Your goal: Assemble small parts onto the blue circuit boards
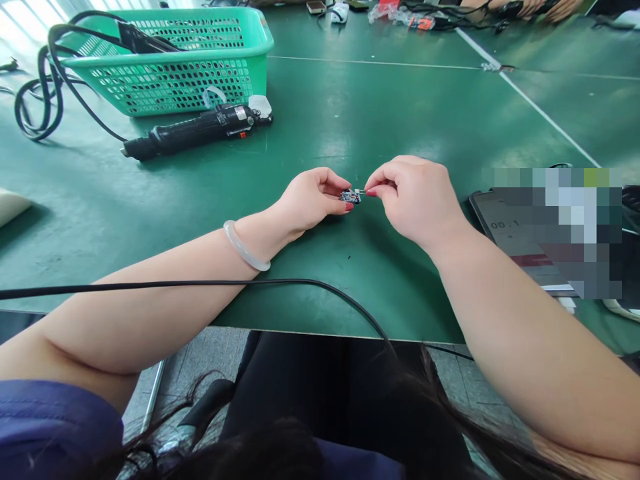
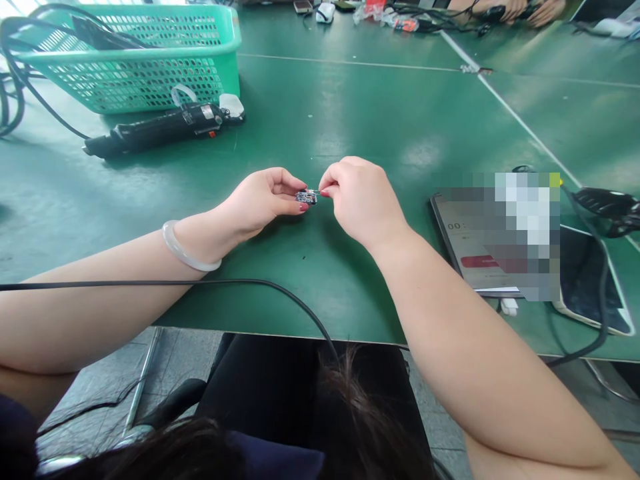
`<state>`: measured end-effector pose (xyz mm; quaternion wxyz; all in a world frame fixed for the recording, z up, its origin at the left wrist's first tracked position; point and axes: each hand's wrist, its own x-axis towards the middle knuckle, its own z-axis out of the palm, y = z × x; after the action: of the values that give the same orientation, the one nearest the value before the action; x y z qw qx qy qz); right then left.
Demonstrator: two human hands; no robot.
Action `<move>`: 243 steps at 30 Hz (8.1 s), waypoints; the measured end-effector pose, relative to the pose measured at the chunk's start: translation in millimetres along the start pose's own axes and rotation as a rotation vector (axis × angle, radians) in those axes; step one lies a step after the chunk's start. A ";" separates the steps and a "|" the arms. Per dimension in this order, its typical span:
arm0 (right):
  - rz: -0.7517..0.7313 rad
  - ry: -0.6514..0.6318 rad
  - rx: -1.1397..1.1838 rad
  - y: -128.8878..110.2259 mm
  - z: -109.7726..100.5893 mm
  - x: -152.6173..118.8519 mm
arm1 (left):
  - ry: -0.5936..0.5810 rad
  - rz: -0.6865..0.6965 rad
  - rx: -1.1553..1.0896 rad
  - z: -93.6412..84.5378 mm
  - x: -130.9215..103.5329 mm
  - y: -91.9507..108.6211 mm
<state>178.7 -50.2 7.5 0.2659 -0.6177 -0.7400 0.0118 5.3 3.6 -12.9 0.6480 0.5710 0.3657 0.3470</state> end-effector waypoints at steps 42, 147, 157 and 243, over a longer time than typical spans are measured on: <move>-0.011 -0.045 0.021 -3.0 4.8 -3.2 | -0.020 -0.018 -0.070 0.0 1.4 -0.6; 0.130 -0.323 0.314 21.1 9.6 2.8 | 0.200 -0.085 -0.031 32.4 -17.3 15.4; 0.003 -0.268 0.219 2.1 21.5 3.1 | 0.209 -0.077 -0.179 13.0 -9.4 12.2; 0.112 0.047 0.416 1.6 16.3 1.2 | 0.028 0.116 0.337 4.3 -9.9 5.1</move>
<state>173.3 -43.6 -6.6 0.4040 -0.5897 -0.6796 0.1647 4.0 -6.6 -6.8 0.5167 0.6869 0.3941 0.3253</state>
